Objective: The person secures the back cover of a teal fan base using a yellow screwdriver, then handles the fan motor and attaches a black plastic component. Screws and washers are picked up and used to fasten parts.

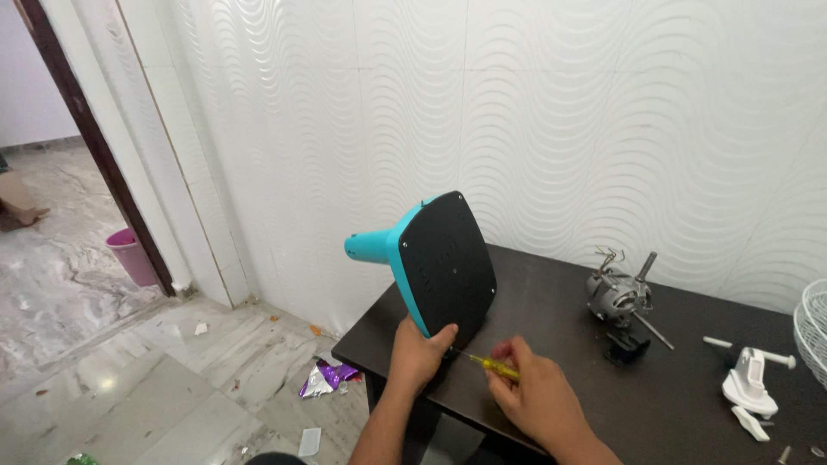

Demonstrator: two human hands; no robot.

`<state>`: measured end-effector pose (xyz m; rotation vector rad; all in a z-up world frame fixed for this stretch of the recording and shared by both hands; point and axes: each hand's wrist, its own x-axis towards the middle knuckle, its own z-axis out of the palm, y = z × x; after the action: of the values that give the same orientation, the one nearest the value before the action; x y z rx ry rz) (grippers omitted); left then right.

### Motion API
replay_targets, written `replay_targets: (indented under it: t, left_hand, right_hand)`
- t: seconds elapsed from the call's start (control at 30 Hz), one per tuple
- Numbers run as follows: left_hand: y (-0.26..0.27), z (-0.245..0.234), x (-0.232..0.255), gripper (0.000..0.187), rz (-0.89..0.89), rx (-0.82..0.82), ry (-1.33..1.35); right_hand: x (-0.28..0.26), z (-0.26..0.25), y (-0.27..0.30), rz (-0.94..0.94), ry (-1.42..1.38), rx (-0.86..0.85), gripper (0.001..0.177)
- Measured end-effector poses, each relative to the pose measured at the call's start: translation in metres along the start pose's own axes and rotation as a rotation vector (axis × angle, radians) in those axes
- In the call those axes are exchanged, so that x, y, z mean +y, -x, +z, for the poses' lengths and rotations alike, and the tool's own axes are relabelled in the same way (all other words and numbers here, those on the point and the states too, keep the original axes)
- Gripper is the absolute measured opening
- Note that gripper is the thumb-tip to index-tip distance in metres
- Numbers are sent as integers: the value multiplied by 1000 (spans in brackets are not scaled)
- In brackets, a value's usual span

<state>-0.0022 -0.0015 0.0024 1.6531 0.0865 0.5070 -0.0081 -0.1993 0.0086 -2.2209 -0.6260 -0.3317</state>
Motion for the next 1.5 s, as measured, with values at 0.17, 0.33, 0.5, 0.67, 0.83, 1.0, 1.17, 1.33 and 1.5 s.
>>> replay_targets:
  t: [0.17, 0.33, 0.5, 0.67, 0.83, 1.0, 1.17, 1.33, 1.5]
  left_hand:
    - [2, -2, -2, 43, -7, -1, 9]
    - [-1, -1, -1, 45, -41, 8, -16]
    - [0, 0, -1, 42, -79, -10, -13]
    - [0, -2, -7, 41, -93, 11, -20]
    - [-5, 3, -8, 44, 8, 3, 17]
    - [2, 3, -9, 40, 8, 40, -109]
    - [-2, 11, 1, 39, 39, 97, -129]
    - [-5, 12, 1, 39, -33, 108, -148]
    - [-14, 10, -3, 39, -29, 126, -160]
  right_hand:
    - [4, -1, 3, -57, -6, 123, 26]
    - [3, -1, -1, 23, 104, 32, 31]
    - [1, -1, 2, -61, 107, 9, 30]
    - [-4, -1, 4, -27, 47, -83, 31]
    - [-8, -5, 1, -20, 37, -55, 31]
    - [-6, -1, 6, -58, 121, -134, 35]
    - [-6, 0, 2, -217, 123, -111, 35]
    - [-9, 3, -4, 114, 164, -200, 35]
    - [-6, 4, -16, 179, 18, -194, 35]
